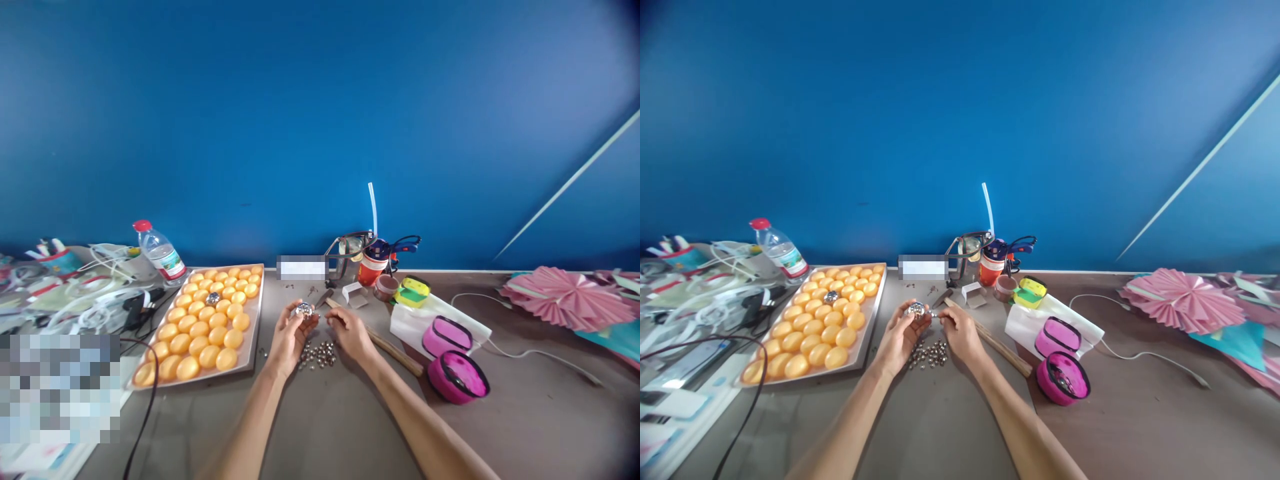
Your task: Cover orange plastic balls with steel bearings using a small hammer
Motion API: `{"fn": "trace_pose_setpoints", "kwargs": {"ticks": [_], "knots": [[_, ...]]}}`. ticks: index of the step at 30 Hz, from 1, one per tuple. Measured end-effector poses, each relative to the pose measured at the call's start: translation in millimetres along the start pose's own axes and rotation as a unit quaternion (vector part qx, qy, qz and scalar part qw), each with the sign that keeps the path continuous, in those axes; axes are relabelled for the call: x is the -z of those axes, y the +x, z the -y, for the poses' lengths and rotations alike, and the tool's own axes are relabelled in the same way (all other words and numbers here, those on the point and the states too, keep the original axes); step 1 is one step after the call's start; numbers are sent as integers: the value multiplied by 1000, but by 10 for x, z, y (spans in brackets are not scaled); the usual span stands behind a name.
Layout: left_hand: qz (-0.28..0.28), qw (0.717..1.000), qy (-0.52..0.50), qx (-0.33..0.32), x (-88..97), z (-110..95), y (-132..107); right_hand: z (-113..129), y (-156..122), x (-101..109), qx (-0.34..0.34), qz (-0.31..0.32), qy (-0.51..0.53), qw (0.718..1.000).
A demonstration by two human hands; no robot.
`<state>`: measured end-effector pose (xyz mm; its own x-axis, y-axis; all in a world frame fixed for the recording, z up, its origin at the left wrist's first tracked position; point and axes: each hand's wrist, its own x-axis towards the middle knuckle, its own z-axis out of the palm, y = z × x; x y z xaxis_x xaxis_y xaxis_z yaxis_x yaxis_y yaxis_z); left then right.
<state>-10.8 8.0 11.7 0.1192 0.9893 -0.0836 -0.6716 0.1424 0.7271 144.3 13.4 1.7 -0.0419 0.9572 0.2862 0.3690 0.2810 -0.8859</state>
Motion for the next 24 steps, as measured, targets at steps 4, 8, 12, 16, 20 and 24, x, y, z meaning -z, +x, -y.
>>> {"fn": "trace_pose_setpoints", "kwargs": {"ticks": [4,8,12,16,20,24], "knots": [[9,1000,-11,12,-9,-14,-6,54,19,-21,-108,-1,223,969],[11,1000,-7,4,-4,-15,-1,148,5,-17,-148,1,340,929],[13,1000,4,3,4,-10,4,219,-9,-7,-150,8,398,905],[13,1000,-18,-2,-9,-23,0,214,-5,-16,-159,-9,413,897],[15,1000,-24,0,-21,-35,-5,202,-3,-13,-174,8,404,898],[14,1000,-13,1,-17,-30,0,214,-4,-18,-175,19,406,897]]}}
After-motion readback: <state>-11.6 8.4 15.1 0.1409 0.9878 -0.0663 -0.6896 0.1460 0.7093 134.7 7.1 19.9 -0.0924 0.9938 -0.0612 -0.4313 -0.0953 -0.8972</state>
